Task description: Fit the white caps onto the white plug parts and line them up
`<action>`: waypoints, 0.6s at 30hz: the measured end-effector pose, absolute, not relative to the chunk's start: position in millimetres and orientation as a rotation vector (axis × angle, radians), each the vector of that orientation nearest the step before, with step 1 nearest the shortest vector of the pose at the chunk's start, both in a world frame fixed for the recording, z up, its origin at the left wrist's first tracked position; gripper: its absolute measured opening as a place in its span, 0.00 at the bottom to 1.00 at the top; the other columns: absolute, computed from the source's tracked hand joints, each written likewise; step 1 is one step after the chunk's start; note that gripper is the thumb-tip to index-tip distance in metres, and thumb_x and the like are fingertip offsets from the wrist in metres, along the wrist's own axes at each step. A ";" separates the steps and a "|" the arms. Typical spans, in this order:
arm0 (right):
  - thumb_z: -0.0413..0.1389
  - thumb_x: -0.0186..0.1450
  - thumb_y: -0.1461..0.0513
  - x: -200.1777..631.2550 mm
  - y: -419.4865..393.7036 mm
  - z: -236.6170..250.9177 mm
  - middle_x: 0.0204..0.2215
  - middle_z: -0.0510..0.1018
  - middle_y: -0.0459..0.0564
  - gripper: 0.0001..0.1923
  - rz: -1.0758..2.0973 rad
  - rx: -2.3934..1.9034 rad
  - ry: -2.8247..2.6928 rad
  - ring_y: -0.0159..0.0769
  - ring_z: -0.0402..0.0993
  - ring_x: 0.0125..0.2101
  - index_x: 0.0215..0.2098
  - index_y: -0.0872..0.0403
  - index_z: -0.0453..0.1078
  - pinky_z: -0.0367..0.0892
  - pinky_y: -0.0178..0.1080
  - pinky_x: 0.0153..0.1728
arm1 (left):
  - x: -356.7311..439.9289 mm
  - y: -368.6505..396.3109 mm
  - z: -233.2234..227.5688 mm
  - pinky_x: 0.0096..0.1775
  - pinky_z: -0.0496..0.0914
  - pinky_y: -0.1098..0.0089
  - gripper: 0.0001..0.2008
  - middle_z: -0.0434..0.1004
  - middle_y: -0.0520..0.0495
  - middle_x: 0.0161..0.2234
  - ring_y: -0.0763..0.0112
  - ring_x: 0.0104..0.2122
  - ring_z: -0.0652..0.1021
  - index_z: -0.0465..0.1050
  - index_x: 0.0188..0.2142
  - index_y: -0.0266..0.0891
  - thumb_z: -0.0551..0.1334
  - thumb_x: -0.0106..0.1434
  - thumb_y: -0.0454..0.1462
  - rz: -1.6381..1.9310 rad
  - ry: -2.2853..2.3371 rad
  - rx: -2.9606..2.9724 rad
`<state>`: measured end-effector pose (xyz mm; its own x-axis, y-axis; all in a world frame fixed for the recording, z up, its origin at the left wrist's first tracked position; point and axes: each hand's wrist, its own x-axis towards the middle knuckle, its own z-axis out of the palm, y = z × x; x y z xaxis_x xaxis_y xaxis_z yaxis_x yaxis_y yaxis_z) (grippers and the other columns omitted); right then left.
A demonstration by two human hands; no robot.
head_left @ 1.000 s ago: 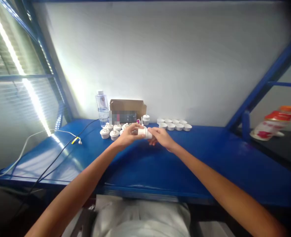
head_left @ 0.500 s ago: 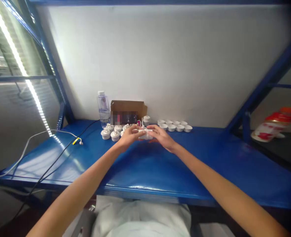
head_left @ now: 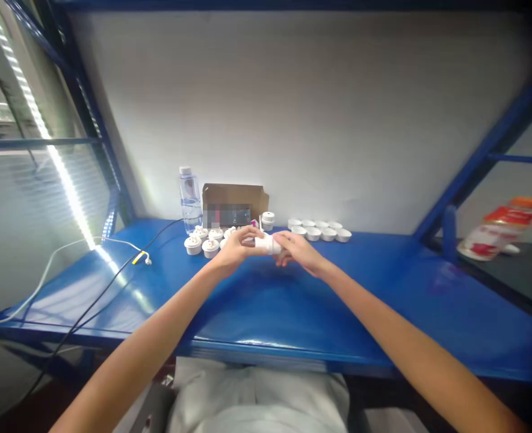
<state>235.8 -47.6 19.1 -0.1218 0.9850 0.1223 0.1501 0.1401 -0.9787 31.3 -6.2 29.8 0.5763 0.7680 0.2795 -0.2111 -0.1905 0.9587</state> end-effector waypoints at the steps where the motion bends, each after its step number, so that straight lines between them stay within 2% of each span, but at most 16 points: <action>1: 0.58 0.64 0.46 235.6 -47.6 19.0 0.33 0.81 0.49 0.22 1.091 -1.136 -1.484 0.39 0.80 0.28 0.49 0.51 0.68 0.75 0.39 0.27 | 31.3 -6.5 30.2 0.44 0.71 0.66 0.21 0.78 0.49 0.36 0.68 0.38 0.79 0.71 0.37 0.38 0.76 0.45 0.35 0.948 0.497 1.494; 3: 0.63 0.60 0.48 235.8 -47.1 18.6 0.38 0.81 0.49 0.25 1.019 -1.076 -1.505 0.39 0.81 0.32 0.50 0.50 0.68 0.76 0.41 0.32 | 31.5 -7.5 30.8 0.44 0.71 0.65 0.20 0.77 0.49 0.36 0.67 0.38 0.79 0.71 0.37 0.38 0.75 0.47 0.36 0.941 0.528 1.442; 4: 0.64 0.59 0.48 236.4 -46.5 18.3 0.38 0.81 0.49 0.25 0.991 -1.070 -1.510 0.39 0.80 0.32 0.50 0.50 0.68 0.76 0.41 0.32 | 31.7 -8.2 30.9 0.44 0.72 0.64 0.20 0.77 0.49 0.36 0.67 0.38 0.79 0.71 0.38 0.38 0.75 0.48 0.38 0.937 0.543 1.427; 7: 0.62 0.60 0.45 240.0 -44.3 17.5 0.26 0.79 0.47 0.23 0.973 -1.125 -1.512 0.38 0.77 0.23 0.43 0.52 0.70 0.72 0.40 0.26 | 32.7 -10.5 30.8 0.42 0.72 0.65 0.20 0.76 0.49 0.37 0.68 0.37 0.78 0.70 0.39 0.38 0.74 0.51 0.42 0.930 0.552 1.498; 9: 0.62 0.60 0.44 241.4 -43.5 17.4 0.24 0.78 0.46 0.22 0.966 -1.141 -1.507 0.37 0.75 0.22 0.40 0.53 0.71 0.70 0.39 0.25 | 33.7 -11.5 30.7 0.41 0.72 0.68 0.20 0.75 0.48 0.38 0.70 0.36 0.77 0.70 0.37 0.38 0.74 0.50 0.43 0.952 0.538 1.601; 13: 0.63 0.59 0.47 237.4 -44.1 17.5 0.28 0.80 0.48 0.21 0.894 -1.140 -1.476 0.38 0.77 0.27 0.40 0.52 0.71 0.72 0.40 0.30 | 34.9 -10.6 28.8 0.39 0.71 0.69 0.20 0.74 0.48 0.42 0.71 0.37 0.77 0.70 0.37 0.38 0.74 0.51 0.43 0.983 0.565 1.723; 18: 0.64 0.57 0.50 238.4 -41.7 14.7 0.34 0.80 0.50 0.20 0.508 -1.229 -1.493 0.41 0.78 0.35 0.42 0.52 0.70 0.72 0.42 0.37 | 36.3 -4.4 18.8 0.40 0.71 0.66 0.17 0.76 0.48 0.35 0.67 0.36 0.77 0.71 0.35 0.38 0.72 0.52 0.43 0.896 0.702 1.937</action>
